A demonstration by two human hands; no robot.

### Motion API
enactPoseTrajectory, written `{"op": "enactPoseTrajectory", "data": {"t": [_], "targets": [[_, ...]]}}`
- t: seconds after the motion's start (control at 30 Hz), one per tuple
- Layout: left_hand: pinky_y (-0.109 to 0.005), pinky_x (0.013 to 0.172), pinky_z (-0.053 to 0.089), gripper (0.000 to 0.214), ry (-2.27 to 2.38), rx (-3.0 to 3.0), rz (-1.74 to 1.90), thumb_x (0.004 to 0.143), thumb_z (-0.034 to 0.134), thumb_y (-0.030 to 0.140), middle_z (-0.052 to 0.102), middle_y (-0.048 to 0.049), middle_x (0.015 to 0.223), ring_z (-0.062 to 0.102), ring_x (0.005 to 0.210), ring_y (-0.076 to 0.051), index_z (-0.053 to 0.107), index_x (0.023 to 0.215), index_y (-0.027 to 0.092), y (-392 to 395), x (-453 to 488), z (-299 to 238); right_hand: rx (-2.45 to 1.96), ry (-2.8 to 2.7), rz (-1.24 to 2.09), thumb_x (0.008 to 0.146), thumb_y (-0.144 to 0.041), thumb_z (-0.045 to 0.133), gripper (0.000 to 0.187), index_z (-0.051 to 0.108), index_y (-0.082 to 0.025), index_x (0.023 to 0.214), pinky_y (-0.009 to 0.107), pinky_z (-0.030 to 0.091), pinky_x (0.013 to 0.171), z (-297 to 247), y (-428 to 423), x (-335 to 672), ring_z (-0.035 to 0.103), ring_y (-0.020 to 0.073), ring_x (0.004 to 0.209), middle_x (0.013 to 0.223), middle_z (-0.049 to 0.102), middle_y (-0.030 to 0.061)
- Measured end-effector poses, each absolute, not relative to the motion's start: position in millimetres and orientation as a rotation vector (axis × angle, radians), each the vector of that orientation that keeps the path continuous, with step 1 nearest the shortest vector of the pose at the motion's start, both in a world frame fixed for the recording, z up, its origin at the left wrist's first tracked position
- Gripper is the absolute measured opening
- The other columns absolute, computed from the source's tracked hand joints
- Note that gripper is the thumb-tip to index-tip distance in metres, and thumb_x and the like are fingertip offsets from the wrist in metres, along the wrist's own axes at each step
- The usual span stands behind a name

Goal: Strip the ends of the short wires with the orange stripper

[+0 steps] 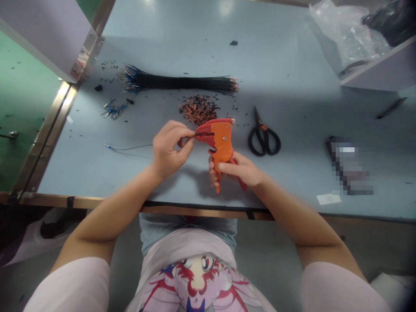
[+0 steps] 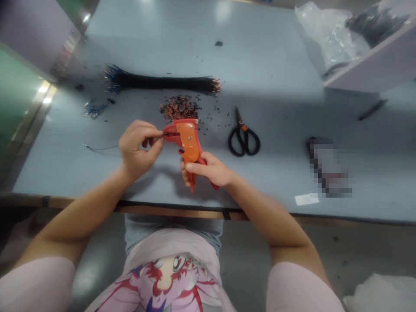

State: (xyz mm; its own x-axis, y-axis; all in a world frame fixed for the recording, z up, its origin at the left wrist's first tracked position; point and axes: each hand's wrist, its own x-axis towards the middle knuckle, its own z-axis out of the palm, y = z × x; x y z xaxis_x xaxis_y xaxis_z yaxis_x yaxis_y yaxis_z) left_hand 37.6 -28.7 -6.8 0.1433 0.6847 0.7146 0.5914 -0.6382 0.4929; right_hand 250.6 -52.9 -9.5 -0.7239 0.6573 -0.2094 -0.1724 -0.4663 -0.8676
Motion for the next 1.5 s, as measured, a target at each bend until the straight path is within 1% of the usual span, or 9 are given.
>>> {"op": "enactPoseTrajectory", "data": {"t": [0.3,0.5,0.83,1.0,1.07,1.17,1.27,1.4,1.5], "targets": [[-0.023,0.056,0.040,0.005,1.296,2.305,1.542,0.081,0.057,0.016,0.057,0.0019,0.063,0.045,0.055,-0.009,0.061,0.079,0.019,-30,39,-5,-0.675,-1.283,2.192,0.086,-0.035,0.063,0.023,0.053,-0.014,0.088,0.030,0.054,0.052,-9,-54,248,0.057,0.0132,0.056,0.068,0.056,-0.0003],[-0.022,0.054,0.038,0.007,1.327,2.343,1.483,0.082,0.056,0.018,0.057,0.0019,0.062,0.046,0.054,-0.008,0.061,0.078,0.019,-33,38,-5,-0.660,-1.302,2.186,0.087,-0.036,0.062,0.024,0.051,-0.015,0.084,0.028,0.052,0.050,-9,-55,246,0.055,0.0119,0.055,0.065,0.052,-0.0019],[-0.021,0.053,0.035,0.009,1.295,2.349,1.519,0.083,0.056,0.017,0.048,0.0041,0.055,0.041,0.050,-0.007,0.060,0.075,0.018,-36,39,-2,-0.591,-1.211,2.235,0.087,-0.035,0.062,0.026,0.046,-0.017,0.076,0.026,0.051,0.048,-8,-61,241,0.051,0.0089,0.048,0.059,0.046,-0.0057],[-0.021,0.052,0.034,0.009,1.324,2.330,1.513,0.082,0.056,0.018,0.048,0.0043,0.055,0.041,0.050,-0.007,0.061,0.075,0.018,-34,40,-5,-0.655,-1.092,2.233,0.086,-0.036,0.063,0.030,0.042,-0.019,0.073,0.020,0.041,0.037,-10,-62,238,0.036,0.0049,0.037,0.052,0.038,-0.0096],[-0.021,0.052,0.034,0.009,1.329,2.314,1.506,0.082,0.057,0.018,0.049,0.0042,0.056,0.042,0.051,-0.007,0.062,0.075,0.018,-32,40,-8,-0.662,-1.035,2.255,0.085,-0.037,0.064,0.031,0.042,-0.019,0.072,0.020,0.039,0.035,-12,-62,238,0.033,0.0049,0.036,0.051,0.037,-0.0096],[-0.020,0.053,0.035,0.007,1.320,2.289,1.502,0.081,0.058,0.016,0.051,0.0043,0.058,0.042,0.052,-0.006,0.062,0.076,0.017,-28,39,-12,-0.623,-0.941,2.317,0.082,-0.038,0.065,0.029,0.046,-0.018,0.077,0.025,0.048,0.043,-13,-58,239,0.042,0.0074,0.043,0.058,0.044,-0.0065],[-0.020,0.055,0.036,0.006,1.349,2.255,1.500,0.081,0.059,0.016,0.054,0.0040,0.061,0.044,0.054,-0.006,0.063,0.077,0.018,-24,37,-16,-0.591,-0.820,2.344,0.078,-0.039,0.068,0.030,0.051,-0.017,0.088,0.033,0.055,0.057,-12,-50,245,0.050,0.0109,0.054,0.066,0.051,-0.0032],[-0.019,0.056,0.038,0.006,1.407,2.149,1.572,0.082,0.059,0.017,0.057,0.0029,0.066,0.048,0.057,-0.006,0.064,0.080,0.018,-20,33,-15,-0.548,-0.705,2.348,0.077,-0.040,0.064,0.030,0.053,-0.017,0.094,0.042,0.055,0.074,-8,-40,256,0.056,0.0154,0.067,0.076,0.054,0.0001],[-0.019,0.056,0.039,0.005,1.371,2.177,1.617,0.083,0.059,0.017,0.058,0.0027,0.067,0.049,0.058,-0.006,0.063,0.081,0.019,-20,32,-13,-0.570,-0.699,2.353,0.077,-0.038,0.062,0.030,0.054,-0.017,0.097,0.045,0.055,0.078,-8,-39,258,0.059,0.0177,0.072,0.080,0.057,0.0022]]}}
